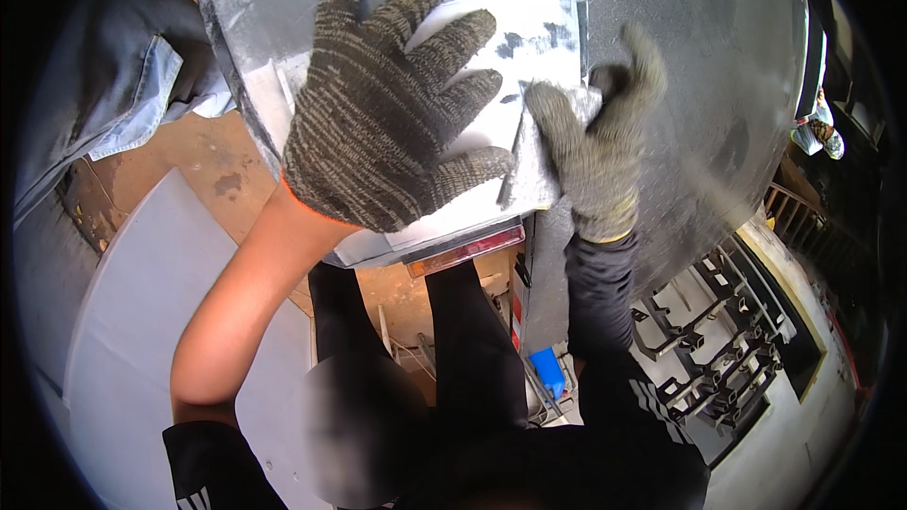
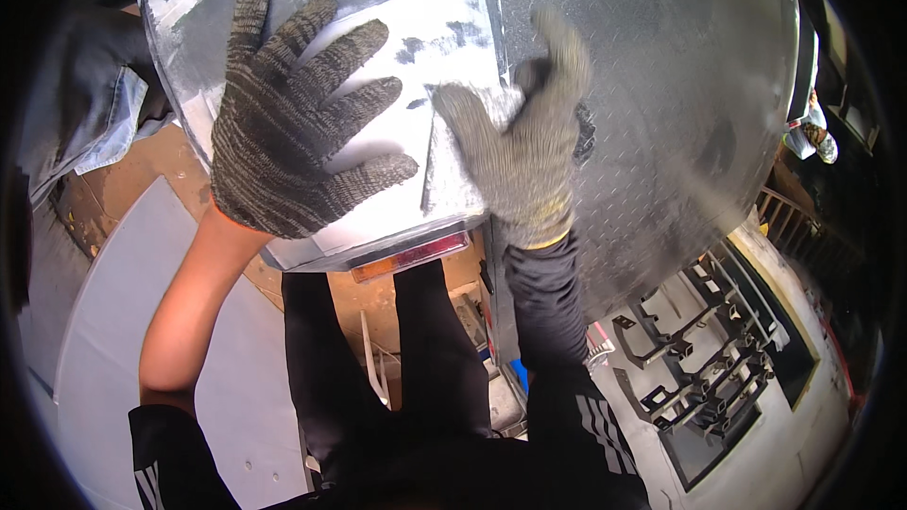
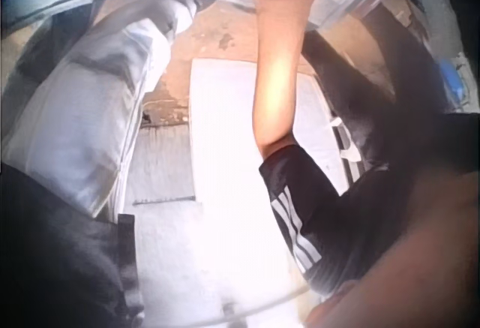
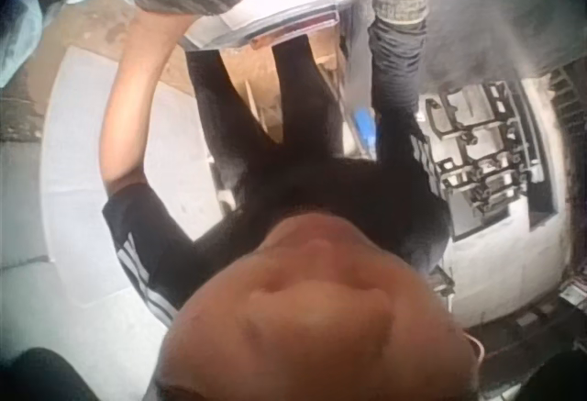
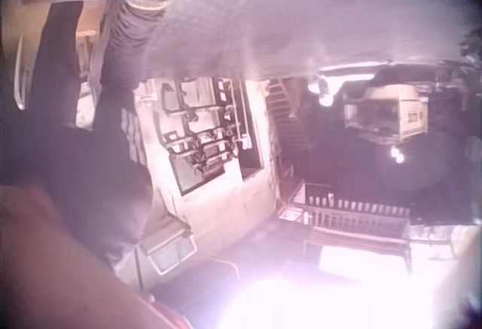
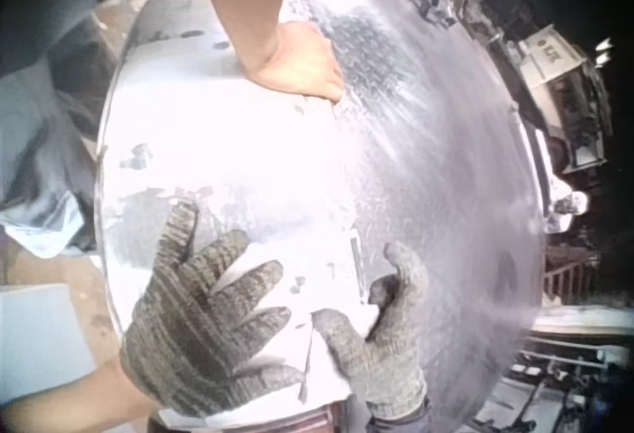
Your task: The person cleans a large metal surface using a cloth and a sanding block. They wipe the surface repeatedly and then use the sanding block to smooth the area, working alongside another person.
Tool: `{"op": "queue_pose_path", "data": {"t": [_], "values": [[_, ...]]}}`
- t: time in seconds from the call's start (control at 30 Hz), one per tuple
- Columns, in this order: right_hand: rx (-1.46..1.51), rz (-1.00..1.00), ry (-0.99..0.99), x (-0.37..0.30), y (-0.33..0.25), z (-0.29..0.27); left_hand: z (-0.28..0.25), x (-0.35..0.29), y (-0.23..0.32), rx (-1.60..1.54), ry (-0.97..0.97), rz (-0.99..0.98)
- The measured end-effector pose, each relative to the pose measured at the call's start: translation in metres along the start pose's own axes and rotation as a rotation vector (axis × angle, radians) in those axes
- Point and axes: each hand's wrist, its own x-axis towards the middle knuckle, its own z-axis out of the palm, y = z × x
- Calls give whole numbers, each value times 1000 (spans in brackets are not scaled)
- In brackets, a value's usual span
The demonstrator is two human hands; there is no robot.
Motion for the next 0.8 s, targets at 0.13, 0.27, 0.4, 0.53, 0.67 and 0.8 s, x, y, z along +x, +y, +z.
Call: {"op": "queue_pose_path", "data": {"t": [0.13, 0.27, 0.4, 0.53, 0.67, 0.8], "values": [[-13, -137, 8, 11, 8, 9, -1, -3, 1, -34, 27, -7], [-11, -50, -2, 17, -4, -1, -5, -2, -2, -49, -3, 3], [-16, -26, -9, 3, -5, 4, 1, -6, -1, -18, 6, 3], [-64, -147, 22, 22, 2, 10, 3, -8, -4, -52, 25, 10], [-24, 1, -25, -4, -7, 3, 4, -13, -2, -58, 49, 9], [-24, -159, 56, 24, -6, 17, -1, -12, -12, -42, 16, 51]]}}
